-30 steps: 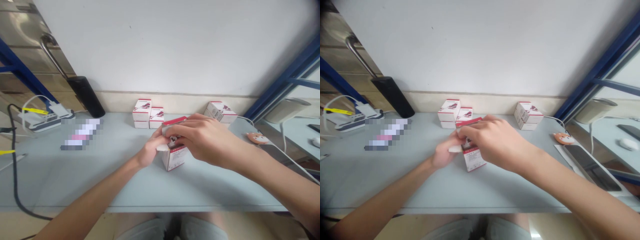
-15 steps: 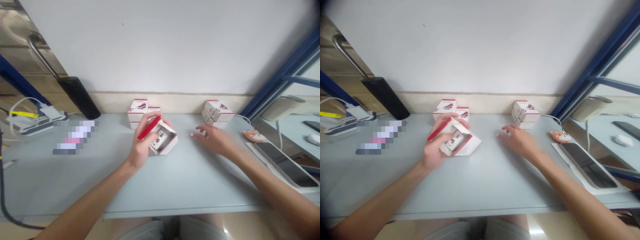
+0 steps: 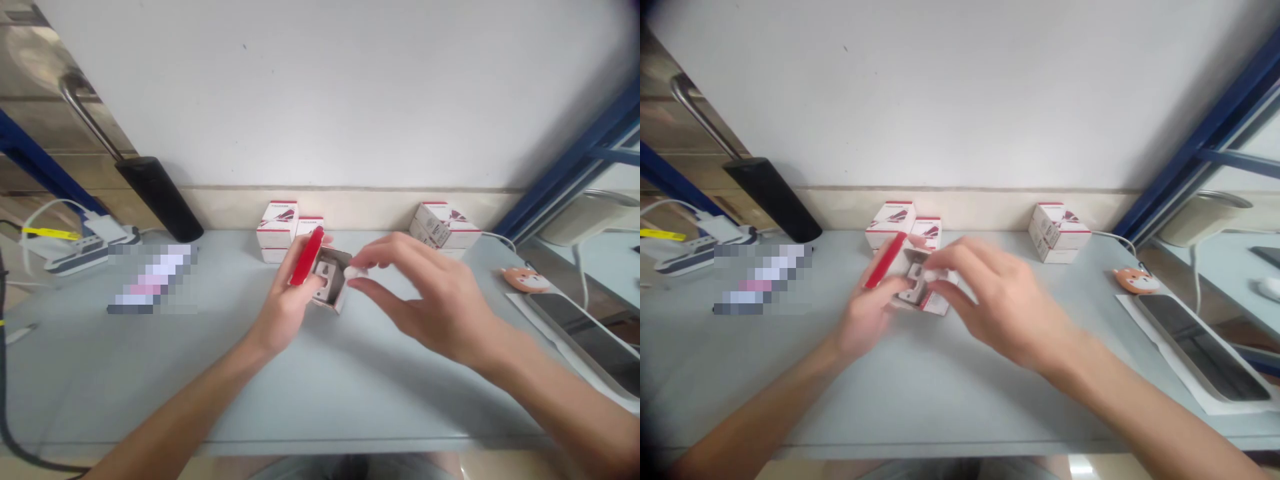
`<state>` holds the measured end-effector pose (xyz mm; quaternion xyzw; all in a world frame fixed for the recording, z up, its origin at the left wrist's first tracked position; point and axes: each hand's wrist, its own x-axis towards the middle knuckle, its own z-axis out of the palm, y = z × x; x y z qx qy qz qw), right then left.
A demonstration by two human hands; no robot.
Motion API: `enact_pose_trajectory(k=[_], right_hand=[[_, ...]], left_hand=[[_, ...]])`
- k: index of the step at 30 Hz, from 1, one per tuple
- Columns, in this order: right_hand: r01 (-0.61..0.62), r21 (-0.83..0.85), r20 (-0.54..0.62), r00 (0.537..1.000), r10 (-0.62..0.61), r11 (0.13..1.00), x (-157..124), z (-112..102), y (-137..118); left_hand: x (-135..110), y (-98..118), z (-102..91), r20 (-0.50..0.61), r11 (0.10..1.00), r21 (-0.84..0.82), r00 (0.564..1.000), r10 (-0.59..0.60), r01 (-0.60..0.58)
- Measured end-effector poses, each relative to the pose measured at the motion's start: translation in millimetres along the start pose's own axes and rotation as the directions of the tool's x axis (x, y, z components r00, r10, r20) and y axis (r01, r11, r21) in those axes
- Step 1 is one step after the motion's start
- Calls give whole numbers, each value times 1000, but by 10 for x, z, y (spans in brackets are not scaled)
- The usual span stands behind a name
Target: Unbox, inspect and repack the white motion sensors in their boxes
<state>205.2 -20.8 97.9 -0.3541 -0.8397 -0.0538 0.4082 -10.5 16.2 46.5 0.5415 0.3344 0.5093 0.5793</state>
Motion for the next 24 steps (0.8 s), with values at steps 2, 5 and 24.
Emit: enact_pose_trajectory(k=[2,5,24], right_hand=[[61,-35,54,997,-59,998,99,33,-65],[58,-101,56,997,-53,993,161,108,-2],[-84,46,279,958,67,995,-30,84,511]], left_hand=[[-17,3,20,22,1000,-21,1000,1,-1],[-26,16,36,25,1000,-7,1000,7,-6],[62,-78,83,283,974,-119,934,218,-191]])
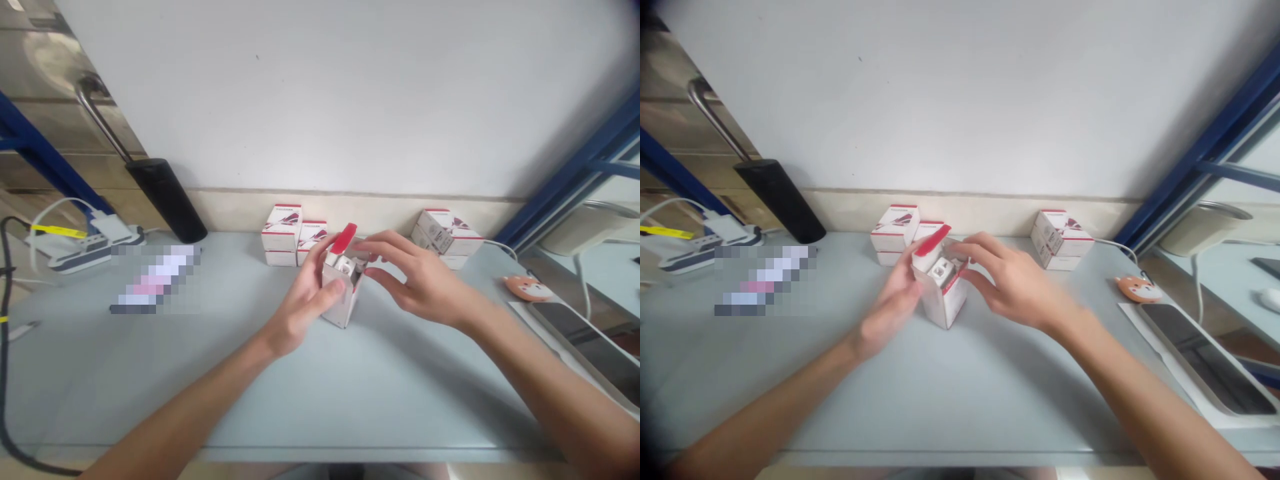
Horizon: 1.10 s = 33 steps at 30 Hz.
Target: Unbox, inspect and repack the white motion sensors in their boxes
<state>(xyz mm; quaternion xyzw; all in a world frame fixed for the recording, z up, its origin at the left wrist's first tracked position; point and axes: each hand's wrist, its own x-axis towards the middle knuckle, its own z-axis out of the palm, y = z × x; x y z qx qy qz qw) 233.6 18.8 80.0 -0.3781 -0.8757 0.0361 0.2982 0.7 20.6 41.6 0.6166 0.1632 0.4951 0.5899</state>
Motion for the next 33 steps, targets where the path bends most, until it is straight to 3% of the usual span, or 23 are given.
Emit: enact_pose_trajectory(k=[3,7,11,14,17,19,22,24,27,30,33], right_hand=[[-43,165,-94,994,59,985,-63,146,84],[-18,370,-239,964,114,929,-121,360,73],[39,366,-255,965,60,930,-190,431,-16],[55,333,-285,958,44,941,-233,400,-51],[84,438,-289,956,52,895,-242,393,-69],[38,549,-315,935,165,835,-230,423,-87],[-31,591,-396,859,323,806,-202,470,-114],[-29,513,-434,854,288,858,-190,467,-118],[17,395,-429,887,168,919,-191,422,-89],[90,323,-358,933,33,942,-202,395,-23],[180,111,-361,924,-129,977,-206,431,52]], left_hand=[[13,-56,-46,-34,999,42,999,-15,16],[41,-84,-99,-83,990,5,986,-142,143],[40,-25,-99,-82,968,95,971,-224,231],[28,52,-61,-32,952,236,980,-195,197],[22,84,-20,5,943,301,989,-151,142],[21,66,-12,-4,937,330,993,-121,115],[21,16,-50,-80,930,363,996,-37,64],[18,-3,-104,-88,919,394,995,48,-9],[8,-7,-183,11,874,467,989,148,-136],[13,-31,-216,154,759,590,961,228,-275],[47,-101,-219,248,643,656,918,310,-395]])
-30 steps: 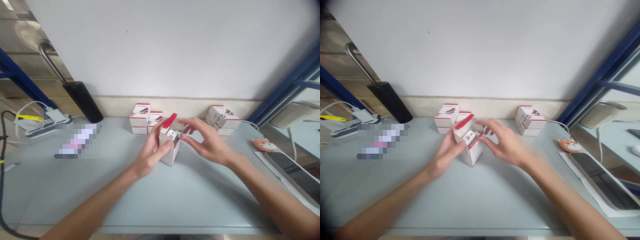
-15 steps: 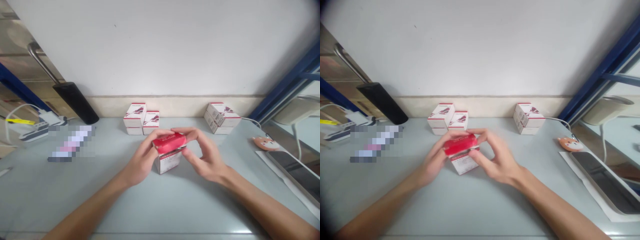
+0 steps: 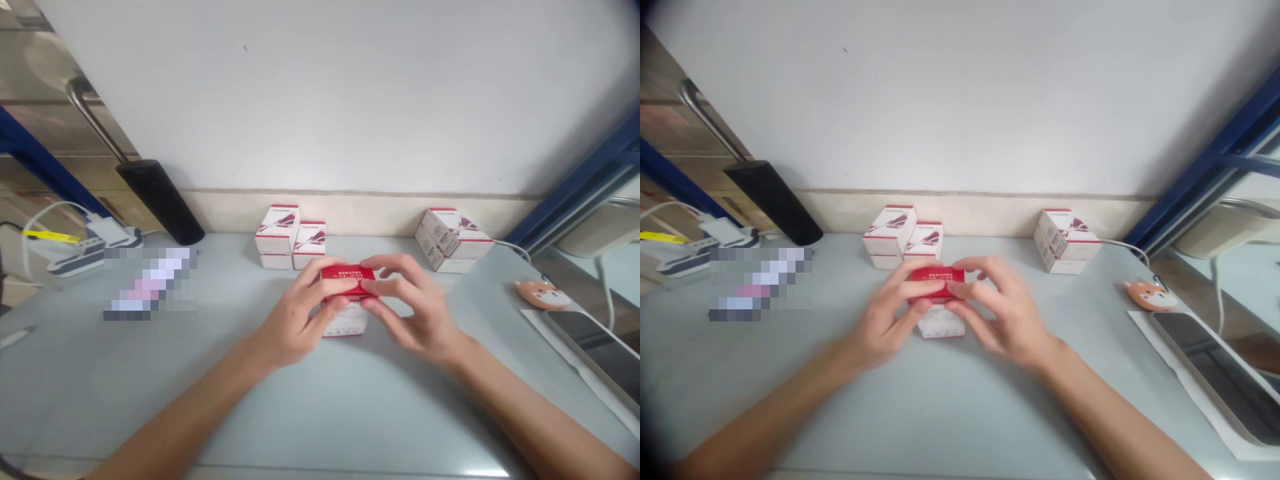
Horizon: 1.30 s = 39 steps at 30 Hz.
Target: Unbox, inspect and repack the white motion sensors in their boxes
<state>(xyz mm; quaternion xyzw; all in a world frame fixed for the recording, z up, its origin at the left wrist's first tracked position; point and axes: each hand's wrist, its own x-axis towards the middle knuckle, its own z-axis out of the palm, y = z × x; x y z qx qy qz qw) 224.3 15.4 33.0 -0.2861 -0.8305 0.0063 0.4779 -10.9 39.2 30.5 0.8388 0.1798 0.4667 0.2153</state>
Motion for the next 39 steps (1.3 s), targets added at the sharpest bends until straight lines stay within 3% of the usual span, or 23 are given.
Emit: enact_pose_trajectory(k=[3,5,7,9,11,13,14,17,20,22,23,25,28,33,36,39], right_hand=[[55,-108,-62,996,-62,993,-40,62,48],[-16,-19,-69,998,15,1000,-87,115,49],[-142,101,2,990,142,985,-154,183,30],[-301,184,136,951,279,936,-229,263,10],[-464,249,292,873,390,850,-293,335,5],[-570,292,387,805,450,768,-325,372,24],[-587,292,382,795,471,755,-325,374,41],[-530,166,152,847,509,832,-261,327,120],[-415,-123,-93,909,406,901,-103,295,222],[-330,-309,-128,944,305,892,42,343,296],[-278,-379,-99,961,260,883,119,394,334],[-146,-444,25,984,175,884,272,544,409],[-47,-395,152,982,116,917,468,829,513],[-100,-287,111,984,137,953,635,1168,607],[-134,-273,88,983,163,953,580,1138,579],[-167,-244,93,977,194,955,382,872,573]], left_hand=[[0,-55,58,-54,997,45,996,70,-68],[-13,-69,92,-98,995,76,993,65,-57],[-32,-76,122,-181,997,83,983,17,-2],[-44,-97,142,-321,995,45,945,-68,87],[-39,-143,140,-449,982,-27,876,-177,185],[-17,-208,104,-489,962,-82,831,-266,260],[-5,-244,72,-487,958,-76,828,-277,276],[12,-352,-71,-559,958,137,818,-135,252],[-20,-493,-229,-677,874,362,736,6,326],[-63,-624,-305,-729,841,303,678,-98,447],[-87,-699,-329,-740,832,226,645,-192,507],[-135,-848,-350,-661,805,-17,598,-454,592],[-196,-1014,-353,-563,802,-93,633,-531,590],[-252,-1102,-422,-526,831,-91,682,-508,549],[-258,-1106,-470,-520,833,-81,690,-504,548],[-234,-1059,-449,-536,826,-52,682,-497,562]])
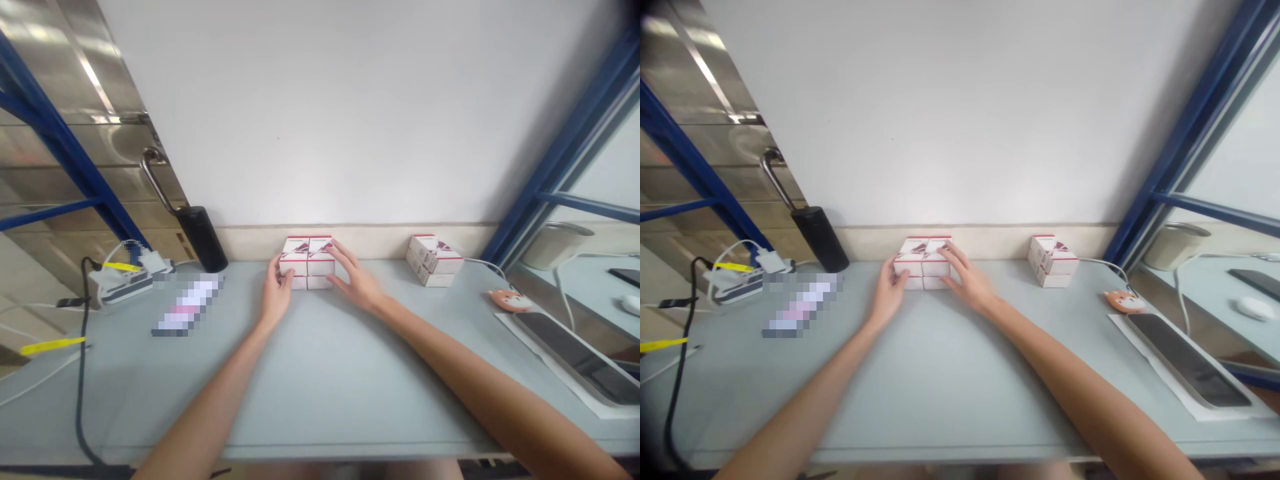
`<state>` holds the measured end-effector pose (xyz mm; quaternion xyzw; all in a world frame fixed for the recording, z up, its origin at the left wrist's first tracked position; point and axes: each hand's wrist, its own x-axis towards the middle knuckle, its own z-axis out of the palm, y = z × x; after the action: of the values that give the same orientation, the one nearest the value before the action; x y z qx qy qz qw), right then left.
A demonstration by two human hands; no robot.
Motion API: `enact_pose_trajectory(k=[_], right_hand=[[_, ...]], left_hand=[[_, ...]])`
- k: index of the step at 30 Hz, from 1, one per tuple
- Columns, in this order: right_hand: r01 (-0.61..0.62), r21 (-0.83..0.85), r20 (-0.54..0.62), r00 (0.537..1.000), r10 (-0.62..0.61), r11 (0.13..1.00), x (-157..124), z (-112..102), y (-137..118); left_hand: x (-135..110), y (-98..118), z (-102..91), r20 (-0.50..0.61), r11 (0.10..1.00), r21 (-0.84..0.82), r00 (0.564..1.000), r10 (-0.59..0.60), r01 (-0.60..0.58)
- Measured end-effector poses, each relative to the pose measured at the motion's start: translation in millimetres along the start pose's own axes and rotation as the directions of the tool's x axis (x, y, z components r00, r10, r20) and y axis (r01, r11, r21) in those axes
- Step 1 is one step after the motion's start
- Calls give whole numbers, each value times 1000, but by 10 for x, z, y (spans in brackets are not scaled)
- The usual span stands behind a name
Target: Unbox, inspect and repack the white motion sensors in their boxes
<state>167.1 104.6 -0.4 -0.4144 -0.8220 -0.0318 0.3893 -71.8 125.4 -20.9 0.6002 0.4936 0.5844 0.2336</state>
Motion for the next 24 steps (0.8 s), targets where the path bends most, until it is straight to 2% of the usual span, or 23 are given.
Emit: enact_pose_trajectory(k=[2,4,5,7,9,11,13,15,17,19,21,24], right_hand=[[-5,-61,-20,1000,3,998,-178,-242,167],[-53,-215,-131,991,25,975,-333,-525,414],[-130,-294,-208,976,69,947,-395,-671,554],[-352,-414,-362,910,203,839,-496,-947,831],[-572,-448,-465,806,367,688,-577,-1168,1058],[-680,-435,-426,733,531,590,-644,-1302,1194],[-719,-406,-376,694,614,564,-680,-1341,1230],[-720,-336,-419,691,589,607,-669,-1292,1174],[-665,-199,-495,702,511,720,-613,-1175,1038],[-547,9,-504,721,476,837,-537,-1018,835],[-448,231,-409,761,504,864,-476,-854,592],[-326,464,-125,896,425,824,-451,-663,247]], left_hand=[[-53,85,47,-64,999,39,998,3,0],[-139,209,108,-155,995,102,987,34,-19],[-191,279,140,-184,989,144,980,72,-46],[-308,417,203,-177,946,275,959,223,-169],[-423,525,261,-134,917,292,938,321,-272],[-515,589,313,-74,903,268,928,366,-335],[-558,614,354,-3,904,229,929,370,-360],[-536,623,394,87,929,139,939,333,-342],[-462,642,452,202,956,37,939,278,-291],[-367,682,539,317,967,-22,916,246,-252],[-289,743,645,399,979,-75,894,205,-191],[-247,839,769,423,966,-251,905,50,64]])
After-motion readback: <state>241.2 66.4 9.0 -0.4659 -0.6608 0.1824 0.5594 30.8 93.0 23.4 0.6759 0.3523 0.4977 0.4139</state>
